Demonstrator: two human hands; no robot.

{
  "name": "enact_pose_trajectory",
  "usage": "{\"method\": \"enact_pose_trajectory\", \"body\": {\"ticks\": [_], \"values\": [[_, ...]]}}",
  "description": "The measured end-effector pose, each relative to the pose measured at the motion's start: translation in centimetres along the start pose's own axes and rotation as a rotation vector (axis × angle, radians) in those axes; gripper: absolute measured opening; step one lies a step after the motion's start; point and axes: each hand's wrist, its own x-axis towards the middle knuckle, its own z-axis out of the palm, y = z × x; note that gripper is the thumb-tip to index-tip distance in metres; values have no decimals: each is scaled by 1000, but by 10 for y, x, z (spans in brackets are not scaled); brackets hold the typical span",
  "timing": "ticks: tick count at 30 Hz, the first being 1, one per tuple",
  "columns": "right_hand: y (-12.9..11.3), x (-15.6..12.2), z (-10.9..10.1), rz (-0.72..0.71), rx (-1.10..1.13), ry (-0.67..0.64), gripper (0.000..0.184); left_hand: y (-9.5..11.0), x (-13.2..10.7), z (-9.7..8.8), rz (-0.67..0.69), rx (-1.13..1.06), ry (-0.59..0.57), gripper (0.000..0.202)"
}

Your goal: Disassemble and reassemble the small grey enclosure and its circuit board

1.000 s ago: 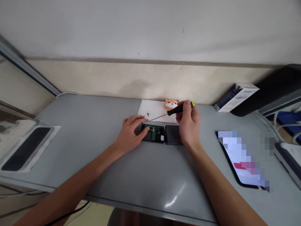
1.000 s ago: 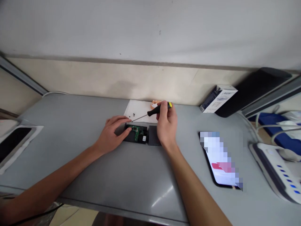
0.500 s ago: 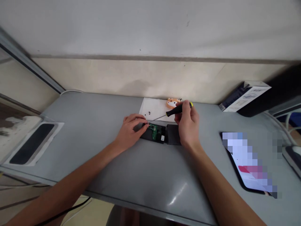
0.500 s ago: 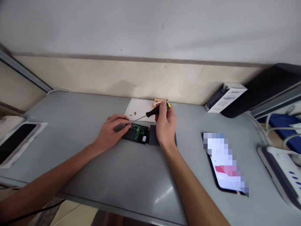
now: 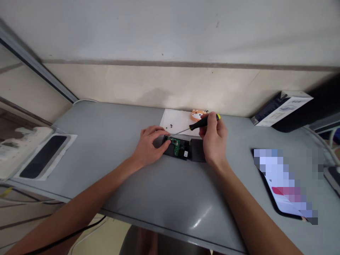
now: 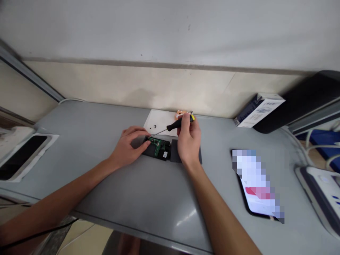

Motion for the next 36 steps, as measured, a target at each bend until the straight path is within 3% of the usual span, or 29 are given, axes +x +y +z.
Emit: {"method": "enact_pose_trajectory", "body": {"ticks": [5, 22, 36], "values": [[2, -1, -1, -20, -56, -5, 55, 4, 3, -5, -64, -12, -90, 31], [8, 2, -4, -16, -145, -39, 42, 6, 7, -3, -66, -14, -137, 25], [4, -1, -3, -86, -189, -86, 44, 0, 6, 5, 42, 57, -110, 21]]}}
